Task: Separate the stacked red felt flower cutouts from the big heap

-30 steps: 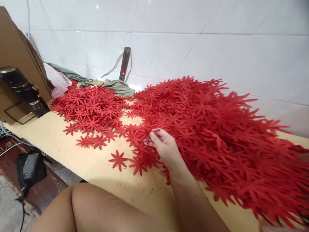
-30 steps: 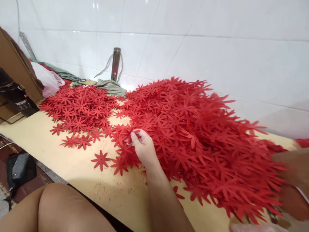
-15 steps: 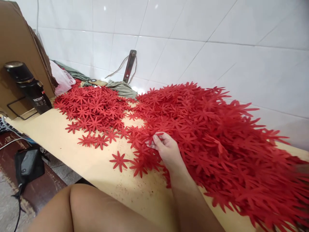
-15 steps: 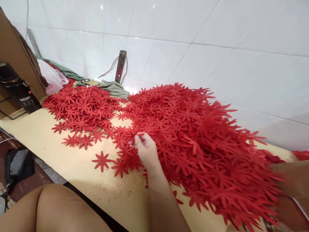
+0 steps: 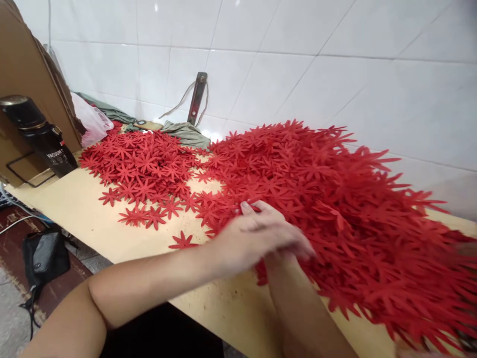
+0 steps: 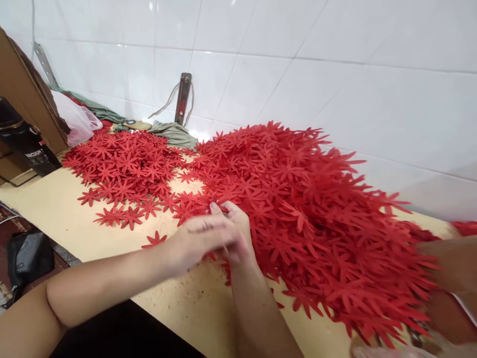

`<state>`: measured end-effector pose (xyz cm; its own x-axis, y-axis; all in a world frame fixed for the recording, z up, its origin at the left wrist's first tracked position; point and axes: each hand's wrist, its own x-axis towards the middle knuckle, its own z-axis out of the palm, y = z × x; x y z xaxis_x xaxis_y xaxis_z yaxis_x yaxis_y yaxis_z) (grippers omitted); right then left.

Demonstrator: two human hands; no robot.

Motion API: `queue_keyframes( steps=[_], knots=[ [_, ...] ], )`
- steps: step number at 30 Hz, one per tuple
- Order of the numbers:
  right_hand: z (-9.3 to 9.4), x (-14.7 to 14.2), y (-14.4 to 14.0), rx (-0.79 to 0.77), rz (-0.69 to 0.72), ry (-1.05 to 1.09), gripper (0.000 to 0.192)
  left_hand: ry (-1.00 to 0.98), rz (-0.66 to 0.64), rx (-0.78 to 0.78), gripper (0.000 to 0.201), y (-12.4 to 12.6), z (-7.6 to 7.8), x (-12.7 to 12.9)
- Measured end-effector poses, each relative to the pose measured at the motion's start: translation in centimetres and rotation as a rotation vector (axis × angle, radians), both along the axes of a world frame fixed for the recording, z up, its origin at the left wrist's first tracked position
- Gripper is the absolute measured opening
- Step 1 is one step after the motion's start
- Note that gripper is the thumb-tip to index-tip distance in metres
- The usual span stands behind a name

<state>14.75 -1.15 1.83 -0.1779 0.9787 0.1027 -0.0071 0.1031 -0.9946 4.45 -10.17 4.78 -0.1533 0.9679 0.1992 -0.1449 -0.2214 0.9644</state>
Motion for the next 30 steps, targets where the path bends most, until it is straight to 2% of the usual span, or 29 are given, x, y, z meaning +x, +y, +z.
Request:
queue_keyframes(
  steps=[6, 7, 11, 12, 15, 18, 21, 23, 26, 28, 30],
  knots=[
    [0.7, -0.7, -0.5, -0.037, -0.066, 0.015, 0.052, -0.021, 0.031, -0.056, 0.034, 5.8, -0.9, -2.7],
    [0.7, -0.8, -0.5, -0.039, -0.064, 0.023, 0.053, -0.038, 0.009, -0.07, 0.033, 6.3, -1.1, -2.8],
    [0.2, -1.0, -0.3, -0.049, -0.052, 0.02, 0.054, -0.145, -0.219, -0.176, 0.027, 7.0, -2.0, -2.3],
    [0.0, -1.0, -0.3, -0.06, -0.039, 0.017, 0.054, -0.168, -0.236, -0.198, 0.024, 7.0, -2.1, -2.3],
    [-0.7, -1.0, -0.1, -0.072, 0.032, 0.025, 0.054, -0.198, -0.157, -0.223, 0.015, 7.0, -2.5, -2.4],
    [-0.7, -1.0, -0.3, -0.054, 0.101, 0.017, 0.051, -0.235, -0.106, -0.247, 0.019, 7.1, -2.5, -2.8],
    [-0.2, -0.9, -0.6, -0.055, 0.114, 0.002, 0.044, -0.292, -0.071, -0.283, 0.017, 7.1, -2.2, -3.2],
    [0.0, -0.6, -0.6, -0.053, 0.107, 0.004, 0.042, -0.343, 0.016, -0.31, 0.016, 7.3, -1.9, -3.8],
    [0.0, 0.0, -0.3, -0.022, 0.025, 0.003, 0.038, -0.406, 0.152, -0.324, 0.013, 7.8, -1.5, -4.9],
    [-0.3, 0.2, 0.1, 0.025, -0.092, -0.002, 0.03, -0.393, 0.149, -0.313, 0.01, 7.9, -1.5, -5.2],
    [-0.6, 0.2, 0.4, 0.101, -0.227, -0.044, 0.025, -0.355, 0.076, -0.309, 0.009, 7.9, -1.7, -4.9]
  ],
)
